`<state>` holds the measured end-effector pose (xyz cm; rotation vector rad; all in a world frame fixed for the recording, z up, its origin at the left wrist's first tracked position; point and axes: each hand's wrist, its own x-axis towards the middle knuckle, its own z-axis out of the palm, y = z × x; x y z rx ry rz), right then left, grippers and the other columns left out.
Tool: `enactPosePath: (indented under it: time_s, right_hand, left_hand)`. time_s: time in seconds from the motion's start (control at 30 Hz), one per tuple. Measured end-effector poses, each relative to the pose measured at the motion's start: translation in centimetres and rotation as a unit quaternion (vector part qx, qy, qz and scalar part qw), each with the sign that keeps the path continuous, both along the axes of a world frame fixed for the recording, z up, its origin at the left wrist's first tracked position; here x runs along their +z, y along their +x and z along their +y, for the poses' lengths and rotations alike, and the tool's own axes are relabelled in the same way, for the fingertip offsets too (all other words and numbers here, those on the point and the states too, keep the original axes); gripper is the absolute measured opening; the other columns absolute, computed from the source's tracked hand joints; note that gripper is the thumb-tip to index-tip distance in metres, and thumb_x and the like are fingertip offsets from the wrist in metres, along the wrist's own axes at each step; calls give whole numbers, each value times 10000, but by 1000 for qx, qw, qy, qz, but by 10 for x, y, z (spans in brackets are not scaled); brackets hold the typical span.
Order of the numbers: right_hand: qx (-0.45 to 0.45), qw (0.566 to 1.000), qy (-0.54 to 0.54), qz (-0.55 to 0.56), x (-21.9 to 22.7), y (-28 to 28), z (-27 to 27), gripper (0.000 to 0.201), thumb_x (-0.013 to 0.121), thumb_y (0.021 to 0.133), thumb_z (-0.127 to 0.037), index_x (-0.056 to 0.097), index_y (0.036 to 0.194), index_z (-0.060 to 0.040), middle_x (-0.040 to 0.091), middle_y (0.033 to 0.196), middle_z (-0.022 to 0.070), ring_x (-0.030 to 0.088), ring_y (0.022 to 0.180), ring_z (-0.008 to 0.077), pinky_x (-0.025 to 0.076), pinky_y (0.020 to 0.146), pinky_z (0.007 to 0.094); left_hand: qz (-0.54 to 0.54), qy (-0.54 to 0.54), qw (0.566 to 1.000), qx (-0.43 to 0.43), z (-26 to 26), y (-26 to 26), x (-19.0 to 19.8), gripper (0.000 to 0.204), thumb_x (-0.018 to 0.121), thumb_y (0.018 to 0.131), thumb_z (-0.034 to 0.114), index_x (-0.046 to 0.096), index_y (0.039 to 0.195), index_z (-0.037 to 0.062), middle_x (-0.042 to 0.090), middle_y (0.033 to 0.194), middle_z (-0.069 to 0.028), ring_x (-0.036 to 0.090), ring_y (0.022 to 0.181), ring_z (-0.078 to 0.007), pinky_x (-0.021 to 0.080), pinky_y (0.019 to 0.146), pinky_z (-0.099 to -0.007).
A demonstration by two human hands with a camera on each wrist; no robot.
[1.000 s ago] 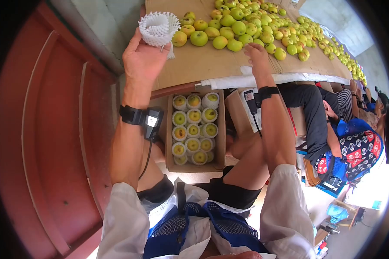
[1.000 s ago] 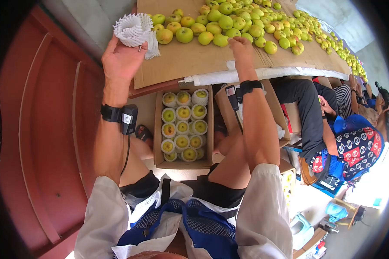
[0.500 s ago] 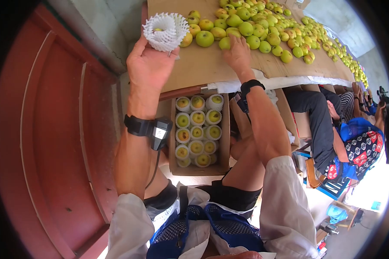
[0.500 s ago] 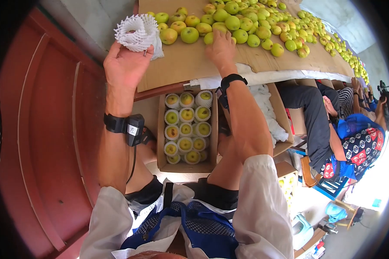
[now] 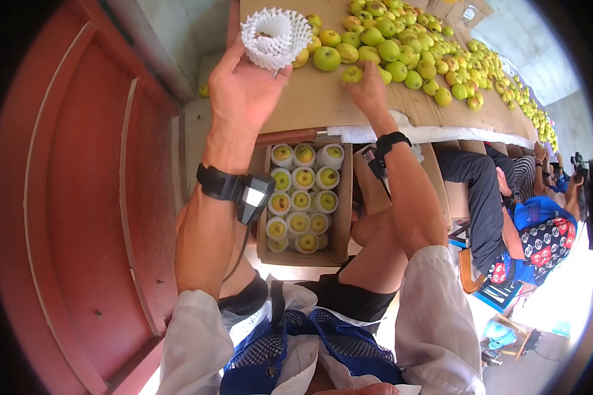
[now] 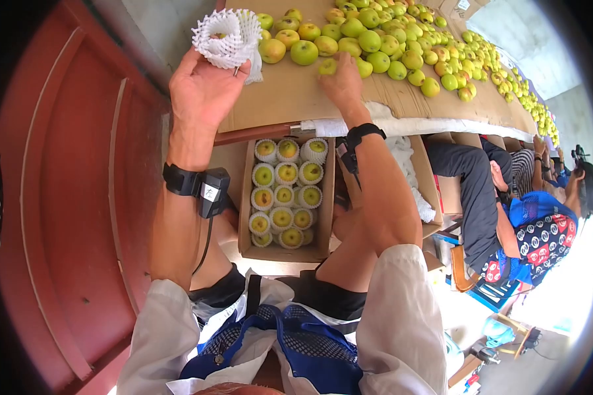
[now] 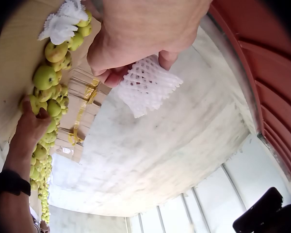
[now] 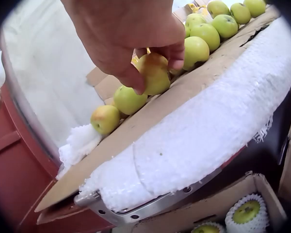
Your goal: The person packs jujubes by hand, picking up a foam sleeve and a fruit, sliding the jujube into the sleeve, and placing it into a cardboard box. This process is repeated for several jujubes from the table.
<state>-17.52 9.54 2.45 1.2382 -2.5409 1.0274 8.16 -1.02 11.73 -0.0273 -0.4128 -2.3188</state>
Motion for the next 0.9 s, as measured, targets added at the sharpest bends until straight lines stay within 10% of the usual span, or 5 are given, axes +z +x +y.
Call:
enactPosePath:
  time_s: [0.1,0.17,0.3,0.4,0.9]
  right_hand:
    - [91,992,-45,71,-11,-11,1,602,781,802,-260,537,1296,-19,631,1232,200,609,1144,367,496,931,420]
    - [92,965,-93,-227,12,10,5,568,735,870,-311,532,1321,-33,626,1248,191,616,1158,343,501,900,395]
    - [207,721,-195,-632,31,20,10,495,623,980,-370,512,1331,-40,617,1252,170,625,1165,335,478,786,351]
    - [228,680,-228,-658,35,28,11,468,515,1037,-402,507,1328,-35,626,1227,159,632,1161,344,457,742,354]
    - [240,679,-177,-671,35,22,22,450,563,1023,-352,536,1318,-13,663,1176,126,659,1093,297,477,721,323]
  left_hand:
    - [14,-21,1000,-1,-5,2,0,336,564,974,222,589,1290,111,570,1375,-47,485,1265,-236,353,1034,-438]
    - [26,-27,999,-7,-8,1,-1,360,579,968,208,577,1320,131,566,1357,-25,484,1253,-216,357,1019,-424]
    - [37,-26,999,-4,-10,0,-3,366,559,976,216,570,1337,157,566,1361,-31,487,1254,-224,360,1021,-428]
    - [28,-15,999,9,-9,-1,0,298,540,982,246,612,1225,90,586,1346,-76,494,1259,-258,351,1049,-454]
    - [14,-31,999,-8,-16,1,-6,303,532,976,227,594,1240,90,574,1360,-80,489,1266,-268,346,1054,-468]
